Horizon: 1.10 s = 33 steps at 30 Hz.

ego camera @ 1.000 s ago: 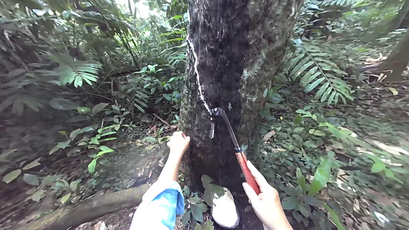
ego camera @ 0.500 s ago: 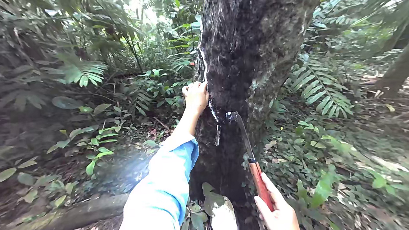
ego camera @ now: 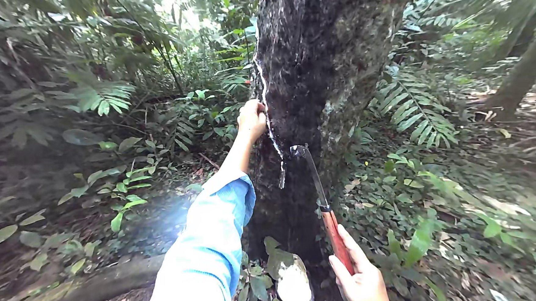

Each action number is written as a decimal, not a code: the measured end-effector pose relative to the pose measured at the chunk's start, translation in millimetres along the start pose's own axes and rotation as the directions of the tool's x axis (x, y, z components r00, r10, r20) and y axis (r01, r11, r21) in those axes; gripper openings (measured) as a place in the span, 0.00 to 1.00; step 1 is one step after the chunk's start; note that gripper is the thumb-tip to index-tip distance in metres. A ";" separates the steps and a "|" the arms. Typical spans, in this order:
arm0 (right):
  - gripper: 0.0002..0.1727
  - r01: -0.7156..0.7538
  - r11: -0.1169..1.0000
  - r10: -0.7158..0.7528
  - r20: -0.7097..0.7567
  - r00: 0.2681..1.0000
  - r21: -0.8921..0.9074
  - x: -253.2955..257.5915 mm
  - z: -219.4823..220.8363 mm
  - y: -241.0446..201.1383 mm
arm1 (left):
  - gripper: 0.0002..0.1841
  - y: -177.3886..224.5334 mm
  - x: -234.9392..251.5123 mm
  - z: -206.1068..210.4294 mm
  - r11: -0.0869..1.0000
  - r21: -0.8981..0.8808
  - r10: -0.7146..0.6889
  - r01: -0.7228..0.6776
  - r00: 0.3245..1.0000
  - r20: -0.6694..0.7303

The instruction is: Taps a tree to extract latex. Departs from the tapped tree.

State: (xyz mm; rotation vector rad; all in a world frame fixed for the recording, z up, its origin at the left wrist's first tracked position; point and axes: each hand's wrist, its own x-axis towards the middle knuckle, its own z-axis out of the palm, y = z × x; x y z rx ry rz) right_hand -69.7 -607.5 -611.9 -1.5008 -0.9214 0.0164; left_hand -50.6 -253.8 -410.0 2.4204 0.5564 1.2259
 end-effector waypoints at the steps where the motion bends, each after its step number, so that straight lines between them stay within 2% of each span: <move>1: 0.35 -0.002 1.000 0.002 -0.001 1.000 0.001 -0.7 -0.4 -0.1 | 0.23 1.4 -1.8 2.7 1.000 -0.005 -0.029 0.029 0.999 0.026; 3: 0.35 -0.011 1.000 0.011 -0.004 1.000 0.005 -2.0 -1.4 -0.5 | 0.31 4.4 -6.3 8.0 0.999 0.027 -0.041 0.039 0.998 0.049; 6: 0.35 -0.021 1.000 0.021 -0.002 1.000 0.012 -3.5 -3.2 0.5 | 0.21 4.1 -10.5 15.9 0.996 0.084 0.034 -0.029 0.997 -0.066; 8: 0.35 -0.022 1.000 0.022 -0.004 1.000 0.015 -4.7 -4.3 1.4 | 0.17 6.8 -11.4 14.8 0.992 0.122 0.055 -0.044 0.995 -0.085; 15: 0.34 -0.028 1.000 0.028 -0.001 1.000 0.008 -7.3 -2.0 4.0 | 0.15 13.2 -1.1 -0.5 0.962 0.270 0.035 -0.052 0.997 0.066; 21: 0.34 -0.038 0.998 0.041 0.048 0.998 -0.059 -8.6 0.6 12.5 | 0.13 6.1 -6.2 -13.0 0.953 0.285 -0.103 0.100 0.995 -0.003; 25: 0.33 0.013 0.992 -0.006 0.049 0.999 -0.129 -5.7 9.5 24.1 | 0.13 3.1 -12.0 -3.1 0.900 0.389 -0.242 0.194 0.967 0.077; 28: 0.33 0.040 0.986 -0.033 0.043 0.999 -0.161 -2.8 13.6 25.5 | 0.15 4.2 -19.7 9.3 0.816 0.553 -0.311 0.168 0.934 0.175; 30: 0.34 0.034 0.987 -0.028 0.042 0.999 -0.157 -2.0 13.2 23.5 | 0.13 -4.3 -31.5 14.5 0.760 0.634 -0.349 0.141 0.912 0.216; 33: 0.33 0.017 0.989 -0.012 0.035 0.999 -0.146 -4.2 9.3 20.8 | 0.10 -26.4 -59.1 18.9 0.671 0.719 -0.505 0.180 0.821 0.266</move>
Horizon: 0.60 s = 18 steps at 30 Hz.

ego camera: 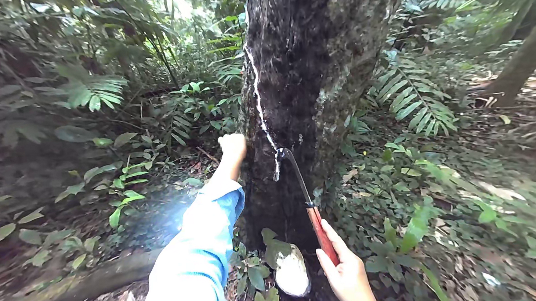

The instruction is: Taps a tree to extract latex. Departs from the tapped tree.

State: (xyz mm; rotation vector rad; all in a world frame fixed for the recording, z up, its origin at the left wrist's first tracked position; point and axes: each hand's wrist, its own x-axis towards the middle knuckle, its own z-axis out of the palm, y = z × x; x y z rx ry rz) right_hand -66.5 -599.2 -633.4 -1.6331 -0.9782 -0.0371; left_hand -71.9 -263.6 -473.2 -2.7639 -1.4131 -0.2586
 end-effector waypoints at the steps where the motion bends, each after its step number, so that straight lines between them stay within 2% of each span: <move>1: 0.33 -0.001 1.000 0.001 -0.008 1.000 0.006 -1.0 -1.1 1.3 | 0.10 -6.7 -2.9 12.2 0.998 0.024 -0.051 0.050 0.996 0.073; 3: 0.33 -0.016 0.999 0.016 -0.008 1.000 0.032 -3.5 -3.5 3.9 | 0.13 -20.7 -9.1 37.3 0.991 0.006 -0.134 0.135 0.970 0.203; 5: 0.34 -0.023 0.998 0.024 -0.007 1.000 0.064 -5.6 -4.0 6.2 | 0.21 -32.7 -18.6 60.2 0.975 -0.122 -0.140 0.185 0.942 0.306; 6: 0.34 -0.022 0.997 0.023 -0.006 1.000 0.074 -6.3 -3.6 8.0 | 0.26 -37.3 -21.7 75.3 0.949 -0.241 -0.117 0.203 0.938 0.326; 8: 0.34 -0.023 0.996 0.023 0.005 1.000 0.083 -7.0 -1.7 11.8 | 0.30 -41.1 -27.4 111.5 0.822 -0.522 -0.087 0.227 0.956 0.279; 10: 0.34 -0.031 0.995 0.030 0.019 0.999 0.090 -6.1 1.1 14.7 | 0.34 -37.8 -39.0 140.3 0.677 -0.708 -0.104 0.200 0.979 0.177; 11: 0.34 -0.042 0.995 0.038 0.035 0.999 0.092 -4.9 1.8 15.0 | 0.35 -34.8 -47.1 150.0 0.646 -0.743 -0.118 0.176 0.984 0.131; 13: 0.34 -0.078 0.992 0.070 0.080 0.994 0.100 -1.5 0.8 13.6 | 0.36 -30.9 -62.0 167.2 0.657 -0.742 -0.122 0.136 0.990 0.074; 16: 0.33 -0.144 0.983 0.129 0.132 0.983 0.116 -4.7 -8.1 11.0 | 0.35 -31.4 -87.4 191.6 0.735 -0.667 -0.086 0.125 0.992 0.092; 18: 0.33 -0.129 0.983 0.113 0.123 0.986 0.130 -9.4 -18.5 16.3 | 0.31 -29.5 -101.8 206.9 0.726 -0.671 -0.093 0.149 0.988 0.119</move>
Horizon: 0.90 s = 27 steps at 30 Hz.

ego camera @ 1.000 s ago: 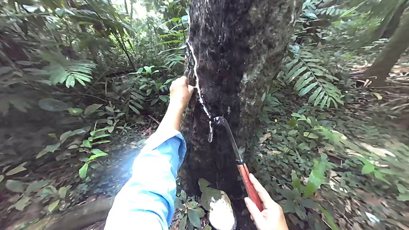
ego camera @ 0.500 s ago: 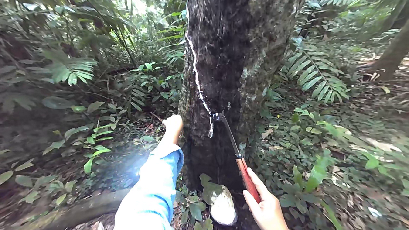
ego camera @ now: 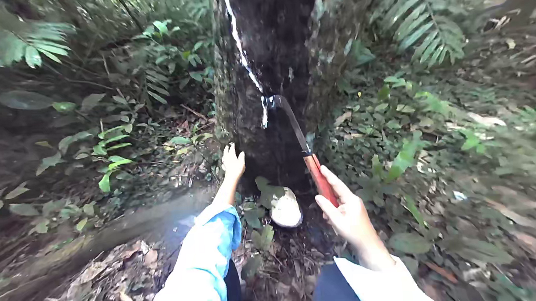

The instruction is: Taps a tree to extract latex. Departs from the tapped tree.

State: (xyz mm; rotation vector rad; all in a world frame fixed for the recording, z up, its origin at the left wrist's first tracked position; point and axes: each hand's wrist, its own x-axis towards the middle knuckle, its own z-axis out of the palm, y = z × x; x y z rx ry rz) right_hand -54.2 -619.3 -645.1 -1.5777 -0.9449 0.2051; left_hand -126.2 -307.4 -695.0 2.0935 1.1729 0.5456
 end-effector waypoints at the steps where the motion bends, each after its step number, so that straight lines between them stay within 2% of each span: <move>1: 0.33 0.006 1.000 -0.006 -0.005 1.000 0.004 -3.3 -7.2 6.2 | 0.29 -4.4 -7.0 8.0 0.999 -0.038 -0.021 0.021 1.000 -0.003; 3: 0.34 -0.029 1.000 0.029 -0.006 1.000 -0.008 -10.4 -24.9 23.5 | 0.26 -10.4 -21.8 25.5 0.992 -0.091 -0.084 0.084 0.996 0.008; 5: 0.36 -0.153 0.988 0.153 0.021 0.988 -0.032 -18.9 -42.4 48.2 | 0.24 -17.0 -33.7 46.8 0.967 -0.126 -0.209 0.223 0.972 0.110; 7: 0.37 -0.322 0.942 0.329 0.066 0.942 -0.097 -31.8 -54.8 82.2 | 0.27 -27.0 -43.6 71.0 0.893 -0.127 -0.394 0.431 0.887 0.240; 9: 0.38 -0.506 0.838 0.536 0.130 0.834 -0.205 -48.0 -61.4 117.2 | 0.30 -43.1 -49.3 96.4 0.795 -0.140 -0.532 0.590 0.790 0.307; 11: 0.38 -0.640 0.716 0.693 0.177 0.699 -0.279 -66.3 -60.7 147.5 | 0.33 -57.5 -51.7 115.5 0.745 -0.143 -0.590 0.651 0.744 0.314; 13: 0.37 -0.698 0.645 0.763 0.210 0.611 -0.312 -85.2 -57.1 166.9 | 0.37 -68.1 -52.9 129.3 0.743 -0.164 -0.588 0.649 0.750 0.304; 16: 0.36 -0.689 0.650 0.760 0.272 0.591 -0.319 -107.6 -52.0 180.2 | 0.42 -78.3 -52.5 142.7 0.777 -0.183 -0.536 0.602 0.786 0.310; 18: 0.37 -0.674 0.666 0.745 0.323 0.583 -0.321 -114.8 -50.2 186.7 | 0.41 -79.8 -50.7 147.9 0.824 -0.130 -0.501 0.551 0.817 0.286; 20: 0.37 -0.642 0.684 0.728 0.381 0.570 -0.346 -119.2 -48.8 193.0 | 0.36 -74.7 -50.1 147.9 0.875 0.005 -0.470 0.484 0.847 0.249; 22: 0.37 -0.625 0.674 0.737 0.421 0.529 -0.395 -119.3 -46.3 192.4 | 0.27 -68.5 -50.7 148.0 0.891 0.093 -0.453 0.444 0.860 0.235; 24: 0.37 -0.610 0.657 0.752 0.436 0.494 -0.443 -118.9 -41.9 190.7 | 0.20 -64.1 -49.4 148.8 0.888 0.130 -0.459 0.441 0.858 0.229; 27: 0.37 -0.599 0.655 0.755 0.443 0.484 -0.461 -119.5 -37.7 191.5 | 0.18 -66.2 -45.8 148.2 0.887 0.117 -0.461 0.447 0.858 0.225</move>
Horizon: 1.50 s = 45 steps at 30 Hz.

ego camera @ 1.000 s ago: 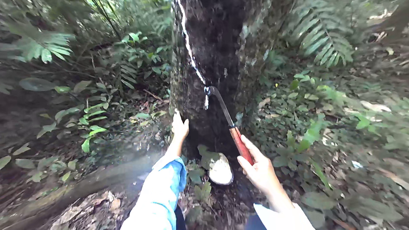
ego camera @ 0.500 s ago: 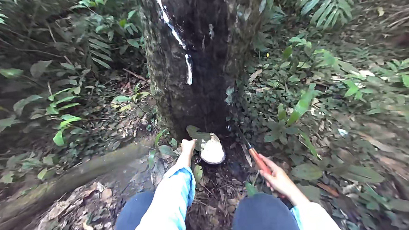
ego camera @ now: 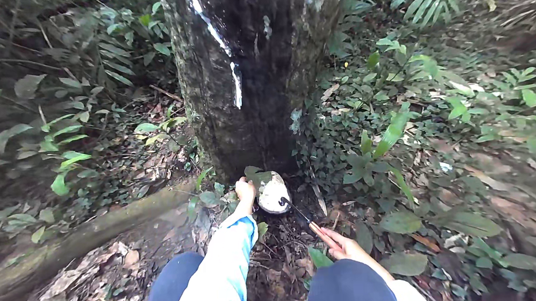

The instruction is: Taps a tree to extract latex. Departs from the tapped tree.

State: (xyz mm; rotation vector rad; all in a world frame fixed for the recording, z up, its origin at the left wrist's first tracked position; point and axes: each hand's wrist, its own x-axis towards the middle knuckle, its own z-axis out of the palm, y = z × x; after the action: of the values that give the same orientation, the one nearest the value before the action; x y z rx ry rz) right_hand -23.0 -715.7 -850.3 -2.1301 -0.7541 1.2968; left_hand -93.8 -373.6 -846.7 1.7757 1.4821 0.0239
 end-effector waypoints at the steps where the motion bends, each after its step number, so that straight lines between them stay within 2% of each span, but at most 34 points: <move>1: 0.38 -0.004 1.000 0.004 -0.005 1.000 0.006 0.7 0.9 0.1 | 0.18 -1.1 1.6 -1.7 1.000 0.001 0.005 -0.005 1.000 0.005; 5: 0.37 -0.009 0.999 0.012 -0.051 0.999 0.048 -0.4 1.9 -3.3 | 0.19 -4.9 6.5 -9.0 0.999 -0.012 0.038 -0.037 0.997 0.064; 8: 0.37 0.014 0.997 -0.008 -0.075 0.997 0.075 -0.1 1.7 -2.8 | 0.26 -3.1 2.9 -14.4 0.998 -0.067 -0.009 0.018 0.992 0.125; 16: 0.37 0.035 0.992 -0.021 -0.112 0.993 0.120 1.3 3.0 -2.0 | 0.35 3.5 -14.2 -15.5 0.956 -0.249 -0.143 0.155 0.988 0.063; 20: 0.37 0.146 0.971 -0.107 -0.203 0.973 0.189 -4.6 -2.0 -4.8 | 0.31 8.9 -30.9 -25.0 0.929 -0.323 -0.140 0.180 0.980 0.143; 22: 0.37 0.175 0.962 -0.121 -0.248 0.961 0.209 -7.3 -6.9 -8.5 | 0.29 17.7 -35.7 -37.9 0.913 -0.381 -0.090 0.145 0.983 0.159; 26: 0.37 0.164 0.958 -0.084 -0.318 0.944 0.234 -13.4 -18.8 -19.5 | 0.21 34.2 -40.4 -71.7 0.867 -0.499 0.055 0.004 0.993 0.104; 30: 0.38 0.139 0.929 -0.009 -0.355 0.935 0.343 -21.3 -33.3 -36.4 | 0.17 37.3 -47.3 -111.9 0.859 -0.505 0.127 -0.087 0.991 0.044; 33: 0.39 0.186 0.788 0.030 -0.339 0.940 0.587 -32.5 -43.7 -52.2 | 0.16 28.3 -50.7 -139.0 0.845 -0.524 0.143 -0.106 0.989 0.029; 37: 0.31 0.228 0.387 0.104 -0.288 0.952 0.894 -52.4 -51.3 -84.3 | 0.15 18.7 -61.3 -165.4 0.759 -0.649 0.063 -0.051 0.998 -0.005; 40: 0.21 0.252 0.083 0.126 -0.261 0.957 0.964 -60.6 -42.9 -105.7 | 0.15 17.8 -61.8 -175.4 0.689 -0.723 0.038 -0.045 0.999 -0.026; 42: 0.20 0.258 0.003 0.150 -0.256 0.955 0.966 -64.0 -30.7 -120.7 | 0.15 18.1 -60.7 -178.8 0.669 -0.742 0.037 -0.050 0.999 -0.034; 45: 0.20 0.204 -0.016 0.153 -0.199 0.968 0.979 -62.6 -12.7 -130.3 | 0.16 16.4 -55.7 -179.7 0.671 -0.740 0.038 -0.049 0.999 -0.032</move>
State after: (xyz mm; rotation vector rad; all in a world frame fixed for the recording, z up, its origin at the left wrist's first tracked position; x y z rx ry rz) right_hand -59.8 -669.4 -717.8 -0.8835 0.3616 0.9191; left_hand -185.0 -320.1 -690.2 1.1208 1.1784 0.5928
